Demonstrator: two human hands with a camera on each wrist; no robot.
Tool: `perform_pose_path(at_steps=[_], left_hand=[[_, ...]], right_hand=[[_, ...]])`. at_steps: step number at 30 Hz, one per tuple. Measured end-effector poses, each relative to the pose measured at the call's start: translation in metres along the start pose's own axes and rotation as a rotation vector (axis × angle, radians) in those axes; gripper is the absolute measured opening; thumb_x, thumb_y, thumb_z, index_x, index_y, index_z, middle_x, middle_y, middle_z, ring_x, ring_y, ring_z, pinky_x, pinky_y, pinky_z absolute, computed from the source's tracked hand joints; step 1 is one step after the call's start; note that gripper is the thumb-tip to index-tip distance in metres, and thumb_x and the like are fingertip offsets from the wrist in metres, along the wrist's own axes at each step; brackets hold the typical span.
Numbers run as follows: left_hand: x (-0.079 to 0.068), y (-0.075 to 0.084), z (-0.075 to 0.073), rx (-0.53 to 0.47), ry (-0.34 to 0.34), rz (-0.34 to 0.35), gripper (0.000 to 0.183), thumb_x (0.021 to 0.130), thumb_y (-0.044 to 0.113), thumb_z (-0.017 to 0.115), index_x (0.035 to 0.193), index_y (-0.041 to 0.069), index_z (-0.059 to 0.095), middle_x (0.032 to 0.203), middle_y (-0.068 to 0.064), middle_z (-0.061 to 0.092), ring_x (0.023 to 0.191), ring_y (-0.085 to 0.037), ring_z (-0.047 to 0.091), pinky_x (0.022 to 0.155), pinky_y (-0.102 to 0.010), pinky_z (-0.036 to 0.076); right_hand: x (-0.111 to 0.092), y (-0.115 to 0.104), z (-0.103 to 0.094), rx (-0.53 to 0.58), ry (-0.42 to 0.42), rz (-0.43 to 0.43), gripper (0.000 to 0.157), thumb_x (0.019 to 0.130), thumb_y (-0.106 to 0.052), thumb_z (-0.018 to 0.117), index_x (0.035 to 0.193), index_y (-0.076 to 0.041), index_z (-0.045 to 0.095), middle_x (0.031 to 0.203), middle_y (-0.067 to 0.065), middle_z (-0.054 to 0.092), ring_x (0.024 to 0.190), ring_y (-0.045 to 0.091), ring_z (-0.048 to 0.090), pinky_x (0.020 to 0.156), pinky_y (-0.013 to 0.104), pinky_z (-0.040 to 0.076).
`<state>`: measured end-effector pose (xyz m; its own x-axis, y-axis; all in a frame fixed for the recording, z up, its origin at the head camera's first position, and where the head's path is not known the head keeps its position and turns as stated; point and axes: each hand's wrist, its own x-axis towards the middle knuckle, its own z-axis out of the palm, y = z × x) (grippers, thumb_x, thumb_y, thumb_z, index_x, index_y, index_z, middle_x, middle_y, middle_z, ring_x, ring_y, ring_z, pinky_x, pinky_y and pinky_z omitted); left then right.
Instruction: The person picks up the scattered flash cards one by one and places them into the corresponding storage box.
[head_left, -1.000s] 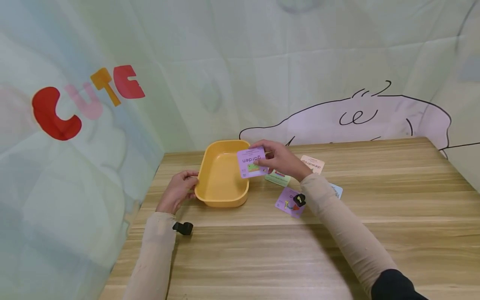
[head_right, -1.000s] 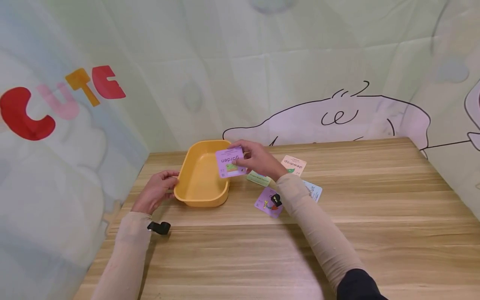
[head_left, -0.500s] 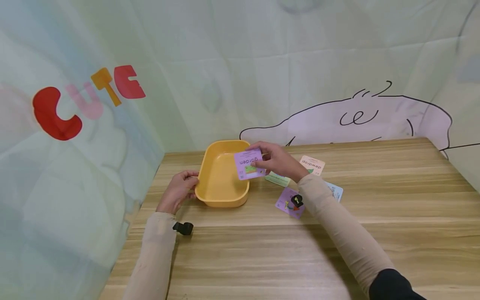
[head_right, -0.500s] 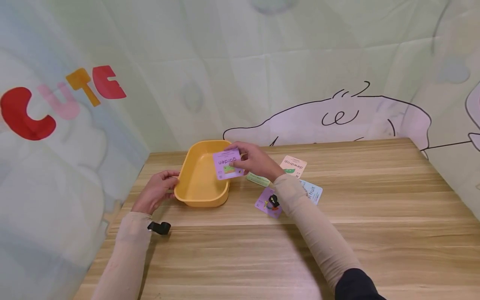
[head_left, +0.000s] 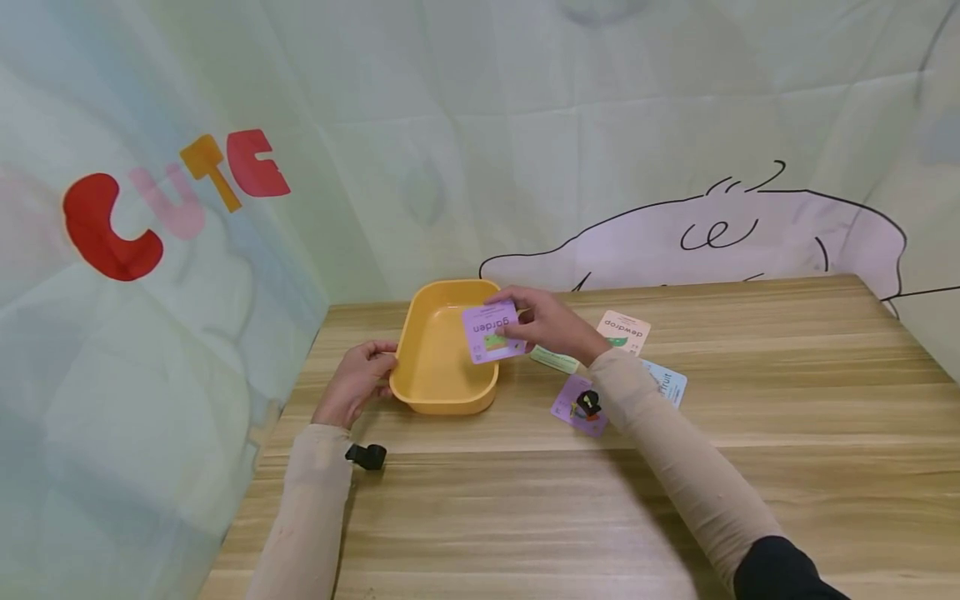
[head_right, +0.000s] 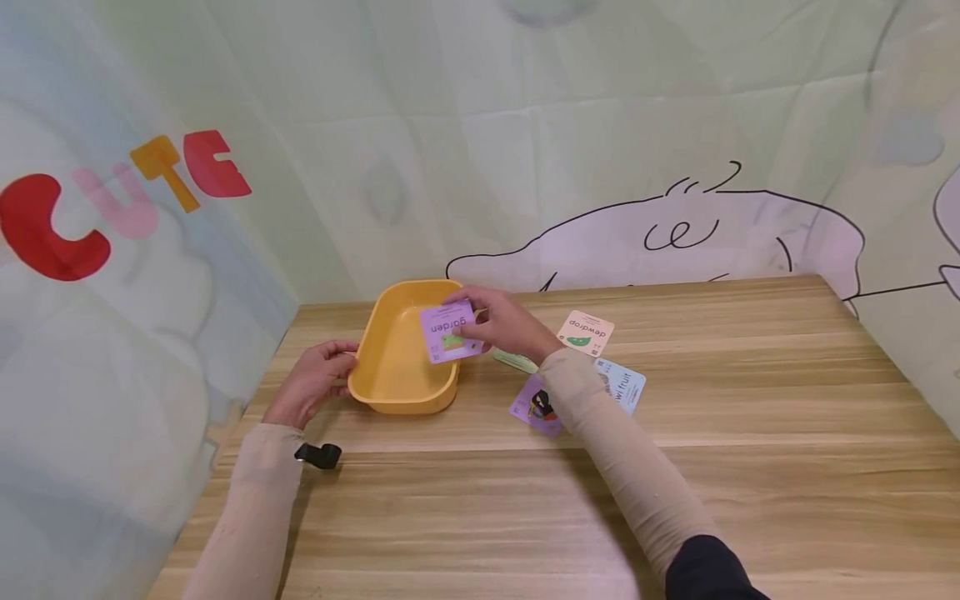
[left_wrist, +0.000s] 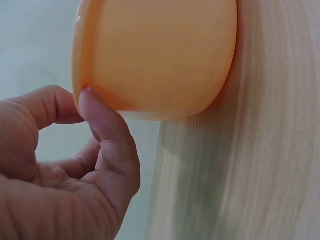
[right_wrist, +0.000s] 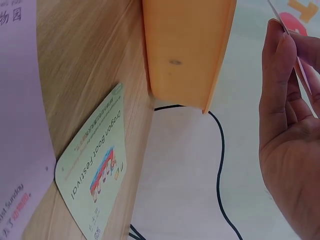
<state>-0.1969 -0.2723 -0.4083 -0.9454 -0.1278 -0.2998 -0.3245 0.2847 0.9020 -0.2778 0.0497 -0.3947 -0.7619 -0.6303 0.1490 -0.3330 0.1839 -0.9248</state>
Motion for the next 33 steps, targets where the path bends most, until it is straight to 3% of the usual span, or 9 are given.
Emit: perform_pose_path(at_steps=[20, 33], left_hand=[[-0.001, 0.002, 0.0, -0.005, 0.0, -0.005, 0.042, 0.1, 0.011, 0.053, 0.14, -0.002, 0.05, 0.126, -0.019, 0.057, 0.077, -0.016, 0.059, 0.06, -0.024, 0.053], [0.002, -0.003, 0.0, -0.01, 0.01, -0.008, 0.039, 0.099, 0.011, 0.054, 0.136, 0.0, 0.053, 0.119, -0.014, 0.058, 0.075, -0.015, 0.06, 0.061, -0.023, 0.053]], right_hand=[[0.005, -0.002, 0.008, -0.013, -0.026, 0.008, 0.041, 0.093, -0.012, 0.074, 0.13, -0.025, 0.065, 0.111, 0.007, 0.066, 0.087, 0.025, 0.069, 0.062, 0.039, 0.06], [0.01, -0.003, 0.015, -0.01, -0.045, 0.023, 0.043, 0.092, -0.01, 0.075, 0.132, -0.022, 0.064, 0.112, 0.007, 0.065, 0.087, 0.024, 0.068, 0.062, 0.037, 0.06]])
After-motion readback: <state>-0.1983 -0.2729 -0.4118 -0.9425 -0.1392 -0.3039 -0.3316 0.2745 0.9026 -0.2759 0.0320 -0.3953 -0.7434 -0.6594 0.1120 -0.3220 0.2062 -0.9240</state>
